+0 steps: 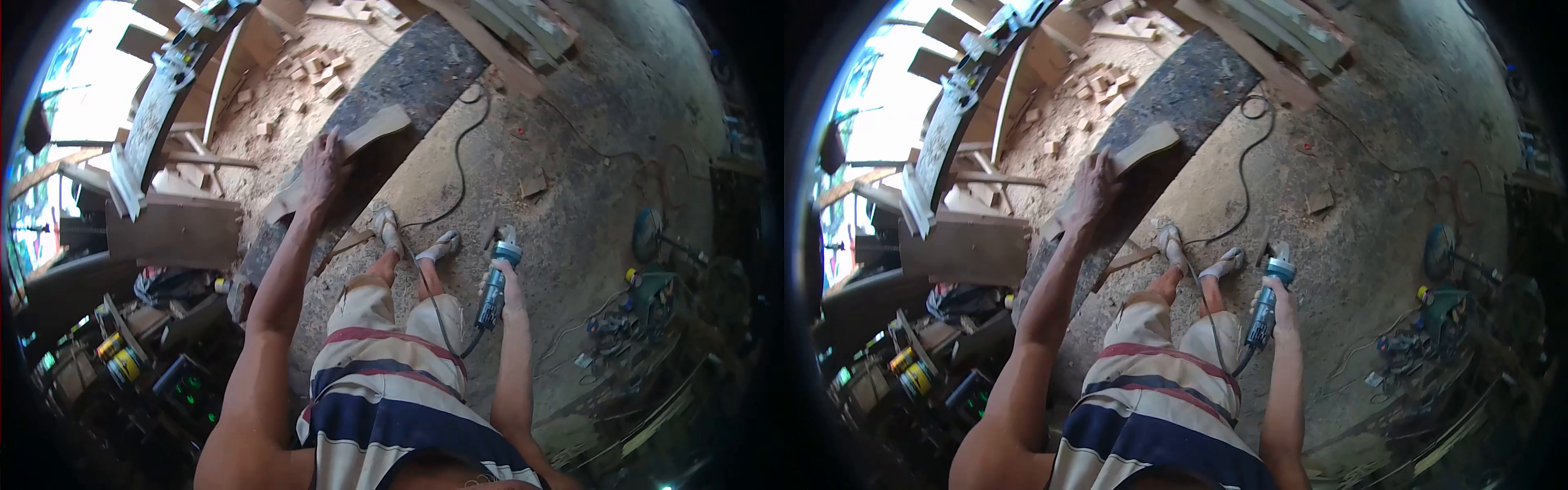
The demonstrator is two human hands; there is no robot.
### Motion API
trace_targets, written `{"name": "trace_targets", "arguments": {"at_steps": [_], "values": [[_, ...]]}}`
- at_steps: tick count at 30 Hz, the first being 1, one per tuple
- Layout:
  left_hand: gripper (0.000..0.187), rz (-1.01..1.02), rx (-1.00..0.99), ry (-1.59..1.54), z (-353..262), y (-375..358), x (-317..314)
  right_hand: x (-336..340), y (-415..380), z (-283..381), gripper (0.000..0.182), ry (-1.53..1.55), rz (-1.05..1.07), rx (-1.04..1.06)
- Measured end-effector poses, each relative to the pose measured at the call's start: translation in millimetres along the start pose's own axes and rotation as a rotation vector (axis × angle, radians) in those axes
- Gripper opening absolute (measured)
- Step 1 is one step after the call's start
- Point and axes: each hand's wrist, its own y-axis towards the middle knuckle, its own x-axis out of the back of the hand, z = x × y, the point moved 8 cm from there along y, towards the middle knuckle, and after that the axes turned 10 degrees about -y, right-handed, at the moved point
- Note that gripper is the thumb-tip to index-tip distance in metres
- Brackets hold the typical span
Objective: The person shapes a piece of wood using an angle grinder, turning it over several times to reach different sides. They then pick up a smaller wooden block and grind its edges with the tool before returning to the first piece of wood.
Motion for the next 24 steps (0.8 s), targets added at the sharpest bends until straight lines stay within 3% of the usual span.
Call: {"name": "trace_targets", "arguments": {"at_steps": [7,10,11,15,22,24], "values": [[0.121,0.025,0.227,0.198,92,-95,64,13,-2,3,0.032,0.019,0.036,-0.025],[0.122,-0.082,0.467,0.140,135,-153,97,19,1,9,0.032,-0.005,-0.043,-0.054],[0.121,-0.216,0.427,0.249,131,-171,106,18,2,12,0.033,-0.022,-0.031,-0.043],[0.116,-0.241,0.591,-0.061,139,-193,98,8,-4,30,0.030,-0.088,-0.051,-0.016],[0.103,-0.069,0.720,-0.540,207,-162,34,-40,-41,83,0.031,-0.334,-0.030,0.114],[0.102,-0.159,0.749,-0.737,209,-165,40,-55,-56,101,0.032,-0.396,-0.042,0.171]]}}
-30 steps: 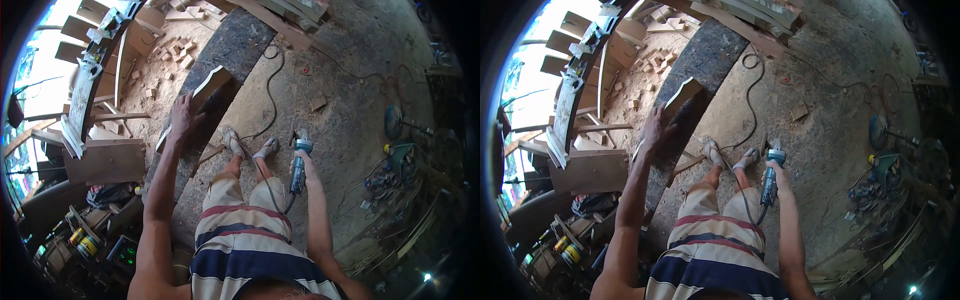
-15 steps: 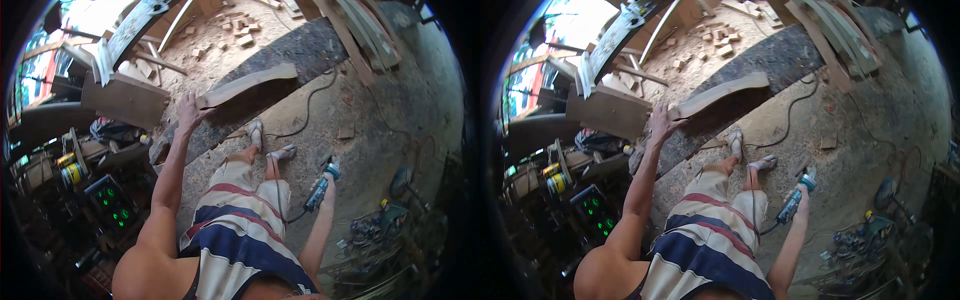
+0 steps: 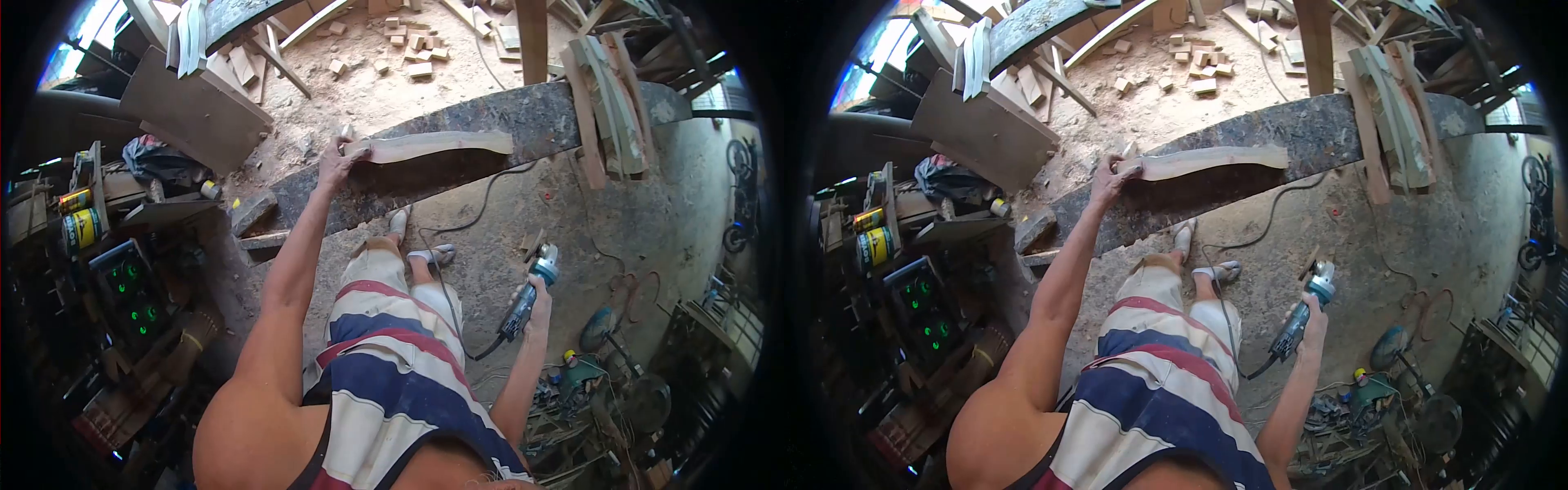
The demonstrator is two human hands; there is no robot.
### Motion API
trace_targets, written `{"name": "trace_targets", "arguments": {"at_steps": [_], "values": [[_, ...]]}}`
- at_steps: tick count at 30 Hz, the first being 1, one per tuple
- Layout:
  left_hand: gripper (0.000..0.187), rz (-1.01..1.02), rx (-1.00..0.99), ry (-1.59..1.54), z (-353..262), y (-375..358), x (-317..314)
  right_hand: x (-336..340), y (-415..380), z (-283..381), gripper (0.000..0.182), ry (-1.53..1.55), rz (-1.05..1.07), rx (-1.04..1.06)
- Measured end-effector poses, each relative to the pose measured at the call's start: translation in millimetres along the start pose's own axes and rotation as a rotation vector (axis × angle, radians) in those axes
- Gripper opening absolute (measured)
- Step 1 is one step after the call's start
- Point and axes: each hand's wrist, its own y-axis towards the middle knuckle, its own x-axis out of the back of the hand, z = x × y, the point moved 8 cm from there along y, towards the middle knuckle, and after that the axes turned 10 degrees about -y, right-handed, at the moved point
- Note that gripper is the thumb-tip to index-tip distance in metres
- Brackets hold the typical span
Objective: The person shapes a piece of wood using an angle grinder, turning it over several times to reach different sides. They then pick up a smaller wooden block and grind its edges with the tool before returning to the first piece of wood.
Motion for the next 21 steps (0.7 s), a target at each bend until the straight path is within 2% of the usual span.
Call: {"name": "trace_targets", "arguments": {"at_steps": [1,4,6,7,8,9,12,15,18,19,21], "values": [[0.102,0.001,0.009,-0.099,-5,-3,1,-5,-9,11,0.032,-0.014,-0.001,0.035],[0.094,-0.108,-0.421,0.252,-44,-28,-6,-19,-25,49,0.032,-0.067,0.005,0.128],[0.065,-0.177,-0.646,0.481,-55,-28,-7,-37,-30,82,0.032,-0.128,0.018,0.287],[0.059,-0.063,-0.551,0.482,-48,-20,-6,-38,-38,94,0.032,-0.161,0.009,0.356],[0.053,0.055,-0.451,0.487,-38,-19,-14,-37,-45,97,0.033,-0.169,-0.004,0.327],[0.040,0.007,-0.527,0.441,-56,-34,-13,-42,-48,106,0.034,-0.179,-0.005,0.305],[0.043,-0.099,-0.432,0.437,-44,-68,-8,-38,-46,127,0.037,-0.225,0.002,0.328],[0.055,-0.031,-0.263,0.271,-30,-121,-3,-26,-38,147,0.040,-0.285,0.015,0.362],[0.068,-0.063,0.005,-0.129,56,-126,-15,1,-19,157,0.038,-0.324,0.041,0.376],[0.067,-0.034,0.075,-0.393,36,-147,-20,3,-14,163,0.036,-0.333,0.049,0.384],[0.059,-0.076,0.231,-0.756,38,-157,-34,13,-7,175,0.036,-0.331,0.060,0.394]]}}
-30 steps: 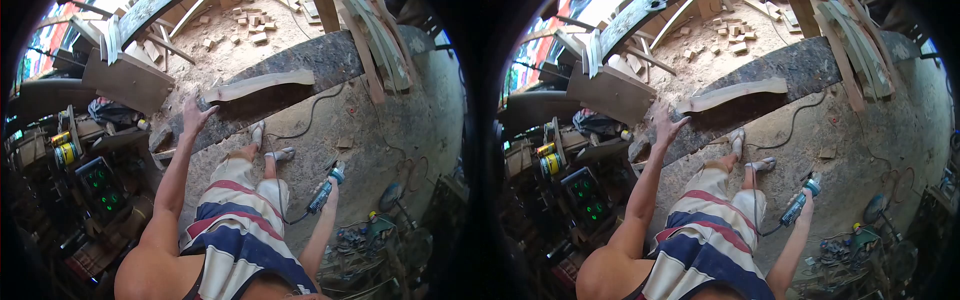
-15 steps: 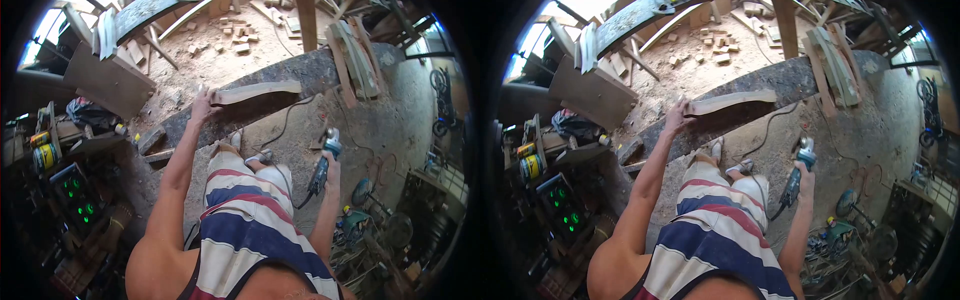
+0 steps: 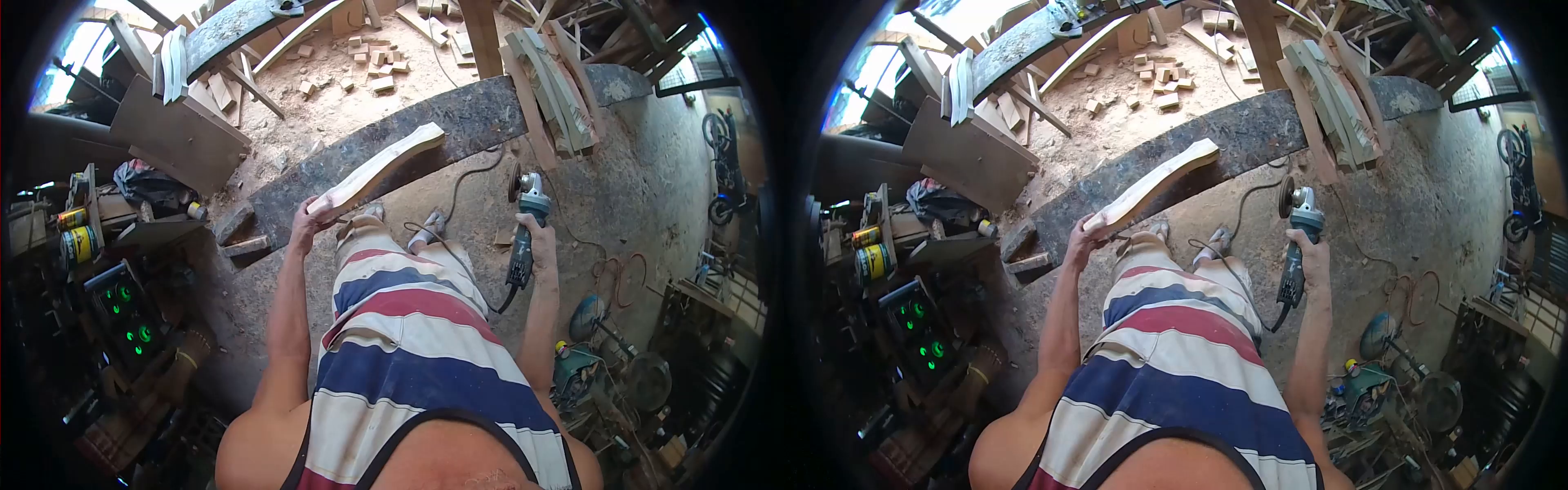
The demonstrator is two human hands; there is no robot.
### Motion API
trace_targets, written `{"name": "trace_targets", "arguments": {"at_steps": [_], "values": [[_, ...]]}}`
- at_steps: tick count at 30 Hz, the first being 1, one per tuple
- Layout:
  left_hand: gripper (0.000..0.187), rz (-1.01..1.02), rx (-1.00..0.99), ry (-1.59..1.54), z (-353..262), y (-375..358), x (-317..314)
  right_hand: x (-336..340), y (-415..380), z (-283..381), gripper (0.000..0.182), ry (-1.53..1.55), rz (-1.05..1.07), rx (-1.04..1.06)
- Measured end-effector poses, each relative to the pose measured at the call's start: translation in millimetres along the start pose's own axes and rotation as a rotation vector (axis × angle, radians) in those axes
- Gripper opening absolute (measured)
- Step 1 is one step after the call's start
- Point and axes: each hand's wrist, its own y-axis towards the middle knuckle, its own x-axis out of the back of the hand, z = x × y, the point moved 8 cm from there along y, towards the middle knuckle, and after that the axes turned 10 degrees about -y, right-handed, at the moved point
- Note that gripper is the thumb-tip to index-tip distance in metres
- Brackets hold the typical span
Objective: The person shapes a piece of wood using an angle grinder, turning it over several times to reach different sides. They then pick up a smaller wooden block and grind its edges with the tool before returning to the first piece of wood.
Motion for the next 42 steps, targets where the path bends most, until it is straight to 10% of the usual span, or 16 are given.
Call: {"name": "trace_targets", "arguments": {"at_steps": [6,18,42], "values": [[0.050,0.096,0.241,-0.576,66,26,4,23,37,-11,0.037,-0.169,0.070,-0.034],[0.056,0.292,-0.452,0.326,-196,-70,-70,-140,12,83,0.042,-0.548,0.360,0.366],[0.045,0.271,-0.489,0.689,-225,-92,-101,-263,-21,174,0.066,-0.822,0.531,0.598]]}}
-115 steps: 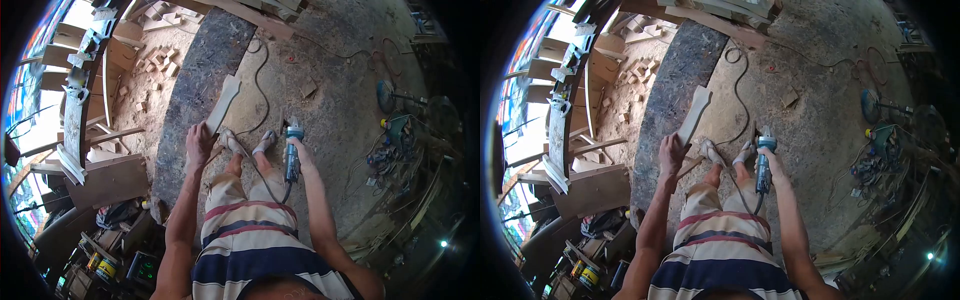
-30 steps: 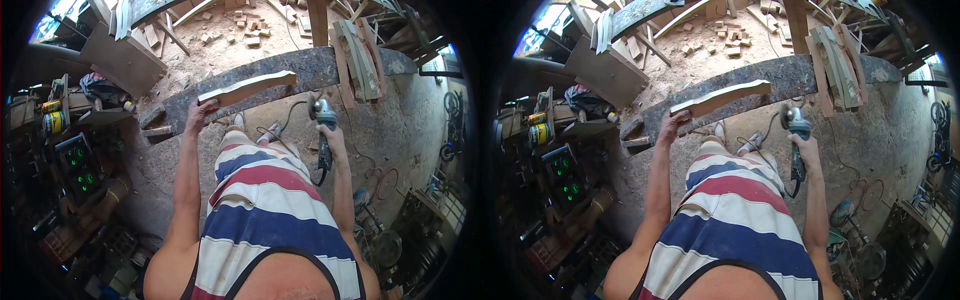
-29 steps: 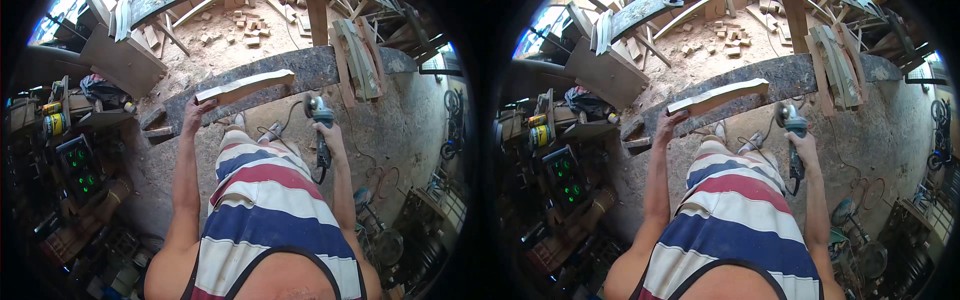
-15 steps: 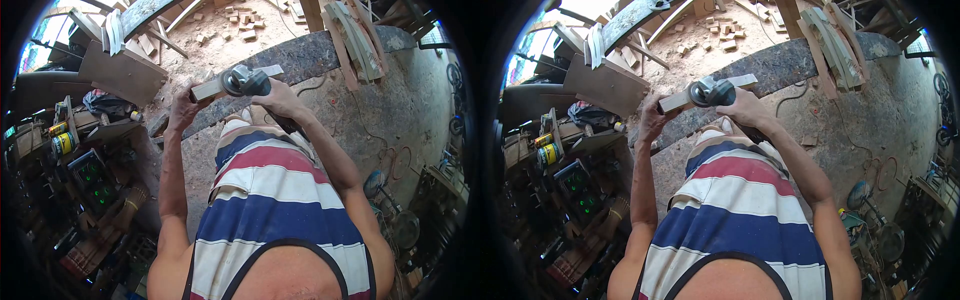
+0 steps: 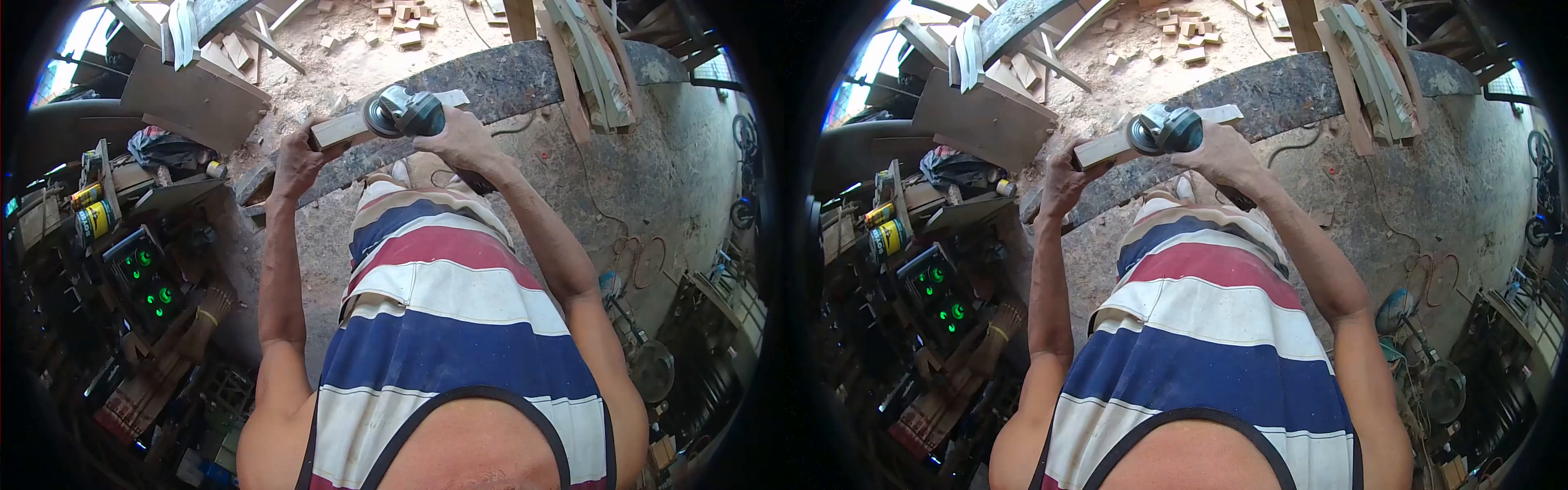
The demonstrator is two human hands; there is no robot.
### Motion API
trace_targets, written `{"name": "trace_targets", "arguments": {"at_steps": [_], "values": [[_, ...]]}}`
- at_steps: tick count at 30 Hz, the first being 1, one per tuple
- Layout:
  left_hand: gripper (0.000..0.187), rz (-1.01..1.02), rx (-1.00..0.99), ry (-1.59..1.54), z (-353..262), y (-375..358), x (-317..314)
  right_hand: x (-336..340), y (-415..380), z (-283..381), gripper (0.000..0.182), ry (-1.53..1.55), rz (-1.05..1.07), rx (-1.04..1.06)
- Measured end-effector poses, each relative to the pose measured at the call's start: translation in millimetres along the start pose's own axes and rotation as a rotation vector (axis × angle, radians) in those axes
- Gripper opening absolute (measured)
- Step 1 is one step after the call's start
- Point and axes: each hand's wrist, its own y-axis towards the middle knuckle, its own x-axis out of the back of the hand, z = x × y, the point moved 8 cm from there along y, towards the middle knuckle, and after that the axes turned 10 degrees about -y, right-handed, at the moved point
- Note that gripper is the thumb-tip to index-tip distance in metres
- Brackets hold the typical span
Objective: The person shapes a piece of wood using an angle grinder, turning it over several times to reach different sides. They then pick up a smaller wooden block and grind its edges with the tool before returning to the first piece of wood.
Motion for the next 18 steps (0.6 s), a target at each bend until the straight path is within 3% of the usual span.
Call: {"name": "trace_targets", "arguments": {"at_steps": [7,13,18], "values": [[0.045,-0.008,0.008,-0.024,2,-1,-1,2,2,-7,0.068,-0.085,0.037,-0.057],[0.049,-0.002,0.025,-0.006,8,-1,2,16,3,-16,0.074,-0.126,-0.076,-0.039],[0.052,-0.008,0.063,0.024,7,1,4,12,10,-33,0.069,-0.159,-0.066,-0.095]]}}
